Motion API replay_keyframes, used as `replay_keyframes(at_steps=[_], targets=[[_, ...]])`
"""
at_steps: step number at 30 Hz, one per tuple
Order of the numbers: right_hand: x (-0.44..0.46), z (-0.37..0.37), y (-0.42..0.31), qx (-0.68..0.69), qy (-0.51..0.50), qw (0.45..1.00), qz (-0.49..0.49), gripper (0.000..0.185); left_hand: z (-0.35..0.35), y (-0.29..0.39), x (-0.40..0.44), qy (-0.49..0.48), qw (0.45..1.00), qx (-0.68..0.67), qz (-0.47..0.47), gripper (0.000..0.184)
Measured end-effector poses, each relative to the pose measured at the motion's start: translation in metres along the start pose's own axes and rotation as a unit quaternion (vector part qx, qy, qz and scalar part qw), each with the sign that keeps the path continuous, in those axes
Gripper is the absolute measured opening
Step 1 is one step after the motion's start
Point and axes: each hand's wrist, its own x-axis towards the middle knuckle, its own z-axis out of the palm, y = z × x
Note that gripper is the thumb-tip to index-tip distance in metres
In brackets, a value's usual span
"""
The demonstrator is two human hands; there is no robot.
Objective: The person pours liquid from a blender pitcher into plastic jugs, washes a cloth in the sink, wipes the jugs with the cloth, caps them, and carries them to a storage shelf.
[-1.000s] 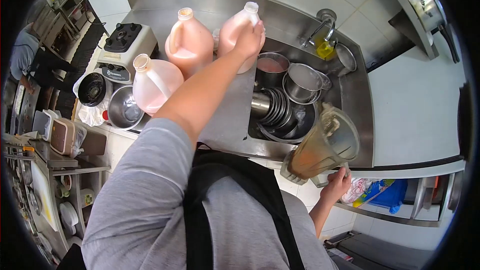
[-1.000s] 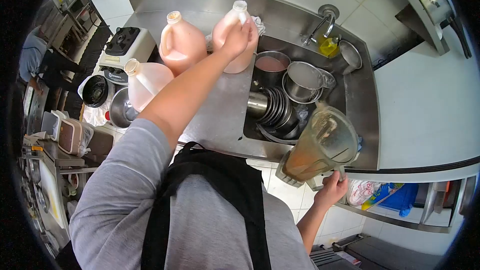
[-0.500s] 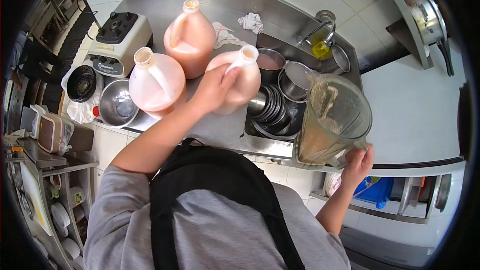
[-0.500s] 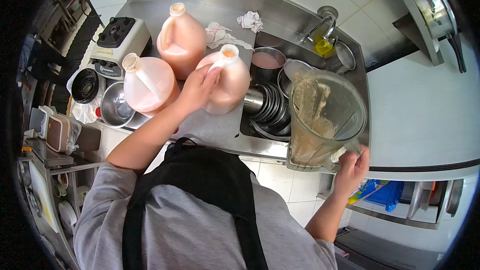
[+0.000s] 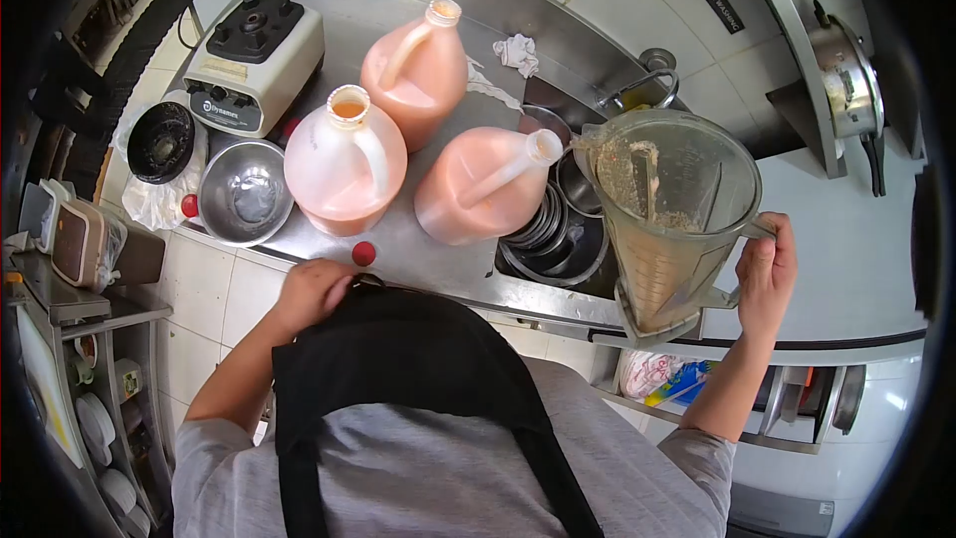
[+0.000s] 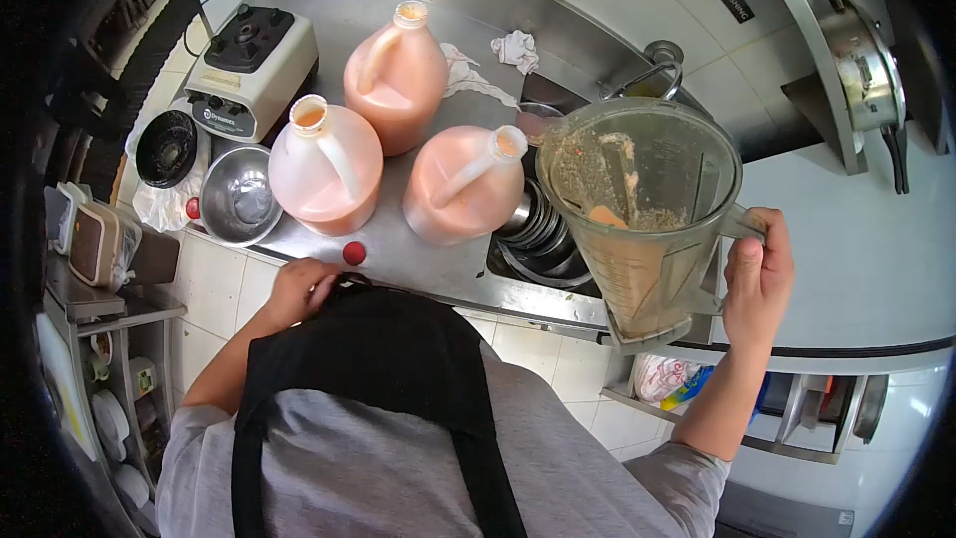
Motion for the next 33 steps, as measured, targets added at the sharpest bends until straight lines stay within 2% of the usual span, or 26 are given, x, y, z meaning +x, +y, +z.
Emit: replay_keyframes(at_steps=[2, 4, 8, 9, 10, 12, 19, 29, 31, 33], targets=[[0.007, 0.0, -0.01, -0.016, -0.012, 1.0, 0.003, 0.042, -0.008, -0.013, -0.023, 0.033, 0.999, -0.001, -0.033, 0.009], [0.013, 0.0, -0.018, -0.032, -0.024, 0.999, 0.006, 0.042, -0.013, -0.022, -0.04, 0.066, 0.989, 0.004, -0.136, 0.008], [0.024, 0.002, -0.033, -0.061, -0.052, 0.997, 0.022, 0.043, -0.015, -0.039, -0.049, 0.095, 0.979, 0.023, -0.177, 0.009], [0.026, 0.003, -0.036, -0.073, -0.056, 0.996, 0.02, 0.044, -0.014, -0.047, -0.051, 0.085, 0.976, -0.02, -0.201, 0.01], [0.028, 0.004, -0.039, -0.076, -0.058, 0.995, 0.019, 0.044, -0.015, -0.054, -0.053, 0.087, 0.975, -0.023, -0.202, 0.01], [0.03, 0.004, -0.045, -0.091, -0.066, 0.993, 0.03, 0.045, -0.016, -0.062, -0.054, 0.066, 0.988, 0.022, -0.14, 0.011], [0.034, 0.004, -0.058, -0.114, -0.088, 0.988, 0.047, 0.046, -0.017, -0.062, -0.054, 0.044, 0.982, -0.02, -0.184, 0.015], [0.038, 0.007, -0.064, -0.135, -0.097, 0.985, 0.042, 0.047, -0.017, -0.064, -0.056, 0.045, 0.981, -0.036, -0.184, 0.017], [0.039, 0.007, -0.065, -0.138, -0.097, 0.985, 0.035, 0.048, -0.017, -0.064, -0.055, 0.071, 0.986, -0.02, -0.147, 0.016], [0.04, 0.007, -0.065, -0.128, -0.101, 0.986, 0.035, 0.047, -0.018, -0.065, -0.057, 0.057, 0.985, -0.023, -0.164, 0.017]])
